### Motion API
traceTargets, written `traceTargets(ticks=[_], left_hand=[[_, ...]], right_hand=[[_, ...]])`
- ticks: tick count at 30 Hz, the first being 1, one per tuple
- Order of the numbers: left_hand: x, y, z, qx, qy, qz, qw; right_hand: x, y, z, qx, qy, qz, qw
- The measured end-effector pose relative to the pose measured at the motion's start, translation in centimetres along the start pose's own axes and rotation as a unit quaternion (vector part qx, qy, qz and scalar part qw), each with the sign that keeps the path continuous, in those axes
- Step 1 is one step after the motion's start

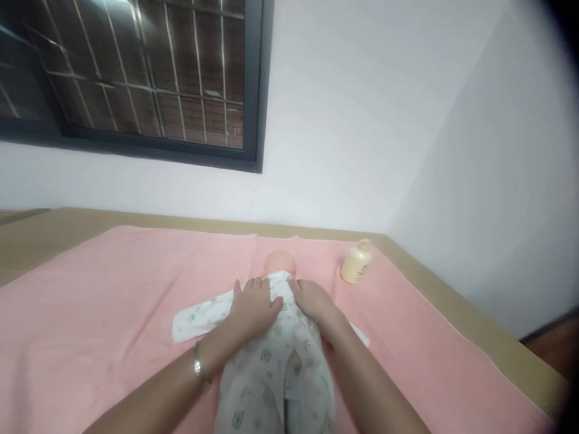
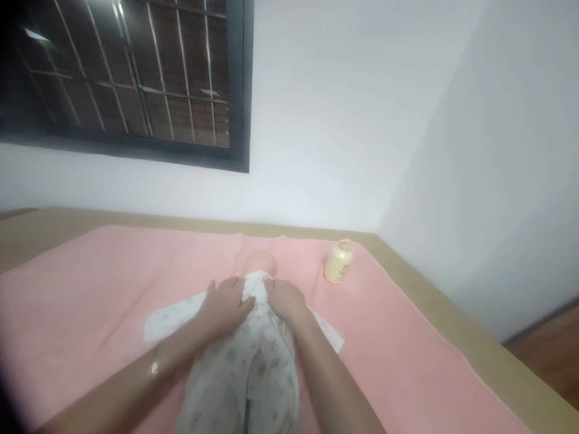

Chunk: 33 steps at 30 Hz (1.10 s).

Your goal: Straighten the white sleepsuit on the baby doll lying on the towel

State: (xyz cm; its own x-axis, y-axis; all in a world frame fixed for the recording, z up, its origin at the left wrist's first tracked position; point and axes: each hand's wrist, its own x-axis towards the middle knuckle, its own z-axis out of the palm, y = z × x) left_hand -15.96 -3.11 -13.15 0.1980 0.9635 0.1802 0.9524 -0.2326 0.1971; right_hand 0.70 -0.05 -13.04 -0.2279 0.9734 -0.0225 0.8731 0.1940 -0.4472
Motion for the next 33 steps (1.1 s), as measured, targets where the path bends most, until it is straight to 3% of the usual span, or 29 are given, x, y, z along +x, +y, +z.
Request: traceTargets(ticks=[8, 13, 18, 24, 27, 33], left_hand=[[1.9, -2.3, -0.4, -0.143, -0.079, -0.012, 0.987], [0.7, -1.2, -0.7, -0.07, -0.034, -0.013, 0.997], [0.8, -1.1, -1.3, -0.09, -0.047, -0.011, 0.995], [1.4, -1.7, -1.5, -0.158, -0.06, -0.012, 0.985], [1.0, -1.3, -1.5, -0.13, -0.038, -0.007, 0.991], [0.1, -0.1, -1.5, -0.044, 0.022, 0.02, 0.999]], right_hand=[[-3.6, -3.1, -1.7, -0.022, 0.009, -0.021, 0.999], [-3.0, -2.9, -1.3, -0.008, 0.005, -0.015, 1.0], [-1.4, -1.6, -0.8, 0.027, 0.004, -0.021, 0.999], [-3.7, -3.6, -0.6, -0.036, 0.032, -0.05, 0.998], [-4.2, -4.3, -0.3, -0.059, 0.056, -0.06, 0.995], [-1.3, -1.6, 0.1, -0.027, 0.031, 0.004, 0.999]])
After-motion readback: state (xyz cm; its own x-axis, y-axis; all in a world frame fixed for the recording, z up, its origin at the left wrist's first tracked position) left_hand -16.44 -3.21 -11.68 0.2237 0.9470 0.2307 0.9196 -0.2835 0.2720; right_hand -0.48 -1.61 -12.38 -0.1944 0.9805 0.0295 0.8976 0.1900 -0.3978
